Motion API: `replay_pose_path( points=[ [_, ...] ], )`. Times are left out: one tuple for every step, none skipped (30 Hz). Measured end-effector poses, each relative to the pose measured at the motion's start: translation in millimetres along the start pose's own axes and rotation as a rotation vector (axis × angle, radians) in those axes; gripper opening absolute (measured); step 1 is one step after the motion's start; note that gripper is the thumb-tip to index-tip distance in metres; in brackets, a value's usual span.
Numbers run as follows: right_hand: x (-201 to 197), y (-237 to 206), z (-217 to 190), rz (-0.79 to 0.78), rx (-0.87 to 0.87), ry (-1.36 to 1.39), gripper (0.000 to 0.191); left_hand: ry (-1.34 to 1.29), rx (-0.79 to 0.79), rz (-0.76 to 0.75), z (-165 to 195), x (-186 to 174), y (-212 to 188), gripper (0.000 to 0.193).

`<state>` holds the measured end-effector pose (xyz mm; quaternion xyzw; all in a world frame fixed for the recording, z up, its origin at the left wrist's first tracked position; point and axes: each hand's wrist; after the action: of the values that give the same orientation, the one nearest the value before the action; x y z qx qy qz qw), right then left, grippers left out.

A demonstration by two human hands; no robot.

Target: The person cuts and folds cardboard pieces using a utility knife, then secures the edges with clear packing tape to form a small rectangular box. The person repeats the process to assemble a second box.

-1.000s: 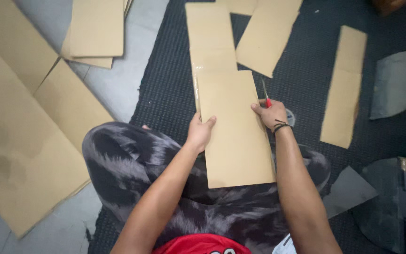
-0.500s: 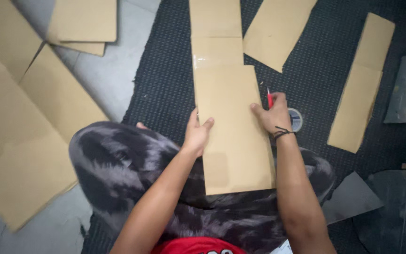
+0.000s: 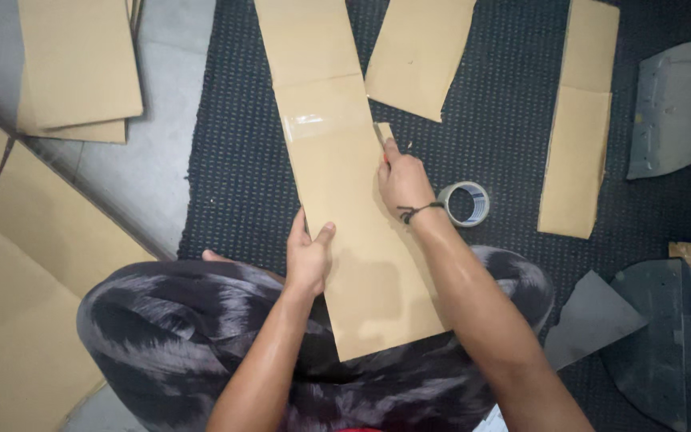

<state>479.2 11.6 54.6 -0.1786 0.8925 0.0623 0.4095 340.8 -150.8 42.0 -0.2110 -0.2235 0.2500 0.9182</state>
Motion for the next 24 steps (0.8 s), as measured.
replay_pose_path(
  points=[
    [-1, 1, 0, -0.016, -0.012, -0.003, 0.045, 0.007, 0.013, -0.006, 2, 0, 0, 0.058],
    [-1, 3, 0, -0.011, -0.022, -0.008, 0.044, 0.008, 0.002, 0.003, 4, 1, 0, 0.058],
    [0, 4, 1, -0.009, -0.029, -0.015, 0.044, 0.009, -0.014, 0.012, 5, 1, 0, 0.058],
    [2, 4, 0, -0.007, -0.036, -0.023, 0.044, 0.009, -0.029, 0.02, 6, 1, -1, 0.058],
    [4, 6, 0, -0.008, -0.021, -0.044, 0.044, -0.004, -0.014, 0.015, 6, 2, 0, 0.058],
    [7, 6, 0, -0.013, 0.0, -0.063, 0.044, -0.015, -0.004, 0.011, 5, 2, 0, 0.058],
    [9, 6, -1, -0.023, 0.026, -0.083, 0.043, -0.027, -0.003, 0.009, 4, 2, 0, 0.058],
    [11, 6, -1, -0.019, 0.037, -0.095, 0.044, -0.017, -0.013, 0.03, 2, 2, 1, 0.059],
    [13, 5, -1, -0.007, 0.04, -0.108, 0.045, -0.011, -0.015, 0.047, 0, 2, 1, 0.06],
    [14, 6, 0, 0.007, 0.039, -0.122, 0.046, -0.007, -0.012, 0.062, -1, 2, 3, 0.06],
    [14, 6, 1, 0.002, 0.035, -0.124, 0.047, -0.014, 0.006, 0.047, -2, 2, 5, 0.06],
    [15, 5, 1, -0.01, 0.036, -0.125, 0.048, -0.02, 0.016, 0.036, -4, 1, 5, 0.06],
    [15, 5, 2, -0.024, 0.038, -0.127, 0.049, -0.025, 0.024, 0.026, -6, 0, 5, 0.06],
    [15, 5, 3, -0.011, 0.021, -0.116, 0.048, -0.022, 0.023, 0.033, -7, 0, 7, 0.06],
    [15, 6, 3, 0.004, 0.003, -0.103, 0.047, -0.016, 0.025, 0.039, -8, -1, 8, 0.06],
    [15, 6, 3, 0.017, -0.011, -0.09, 0.046, -0.01, 0.021, 0.044, -9, -2, 8, 0.06],
    [15, 6, 3, 0.009, -0.005, -0.103, 0.047, -0.013, 0.007, 0.045, -10, -2, 7, 0.06],
    [15, 7, 3, 0.004, -0.003, -0.114, 0.048, -0.016, -0.003, 0.046, -10, -3, 8, 0.061],
    [15, 7, 2, -0.001, -0.002, -0.125, 0.049, -0.019, -0.012, 0.047, -9, -3, 9, 0.062],
    [14, 8, 2, -0.008, 0.003, -0.116, 0.047, -0.026, -0.004, 0.044, -10, -4, 9, 0.061],
    [14, 8, 1, -0.012, 0.008, -0.106, 0.046, -0.033, 0.006, 0.039, -11, -4, 9, 0.061],
    [13, 9, 1, -0.012, 0.012, -0.094, 0.044, -0.038, 0.02, 0.031, -10, -4, 10, 0.061],
    [13, 9, 0, -0.015, 0.014, -0.092, 0.042, -0.039, 0.026, 0.029, -10, -5, 11, 0.061],
    [12, 9, 0, -0.017, 0.014, -0.091, 0.04, -0.042, 0.032, 0.026, -11, -4, 12, 0.061]
  ],
)
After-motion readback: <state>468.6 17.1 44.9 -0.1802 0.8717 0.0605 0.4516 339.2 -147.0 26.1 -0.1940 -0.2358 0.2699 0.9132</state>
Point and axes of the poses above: each hand's wrist, its own y-axis towards the middle knuckle, its own x-axis out of the palm, z = x × y, and after that the axes turned 7 degrees about y, right-handed
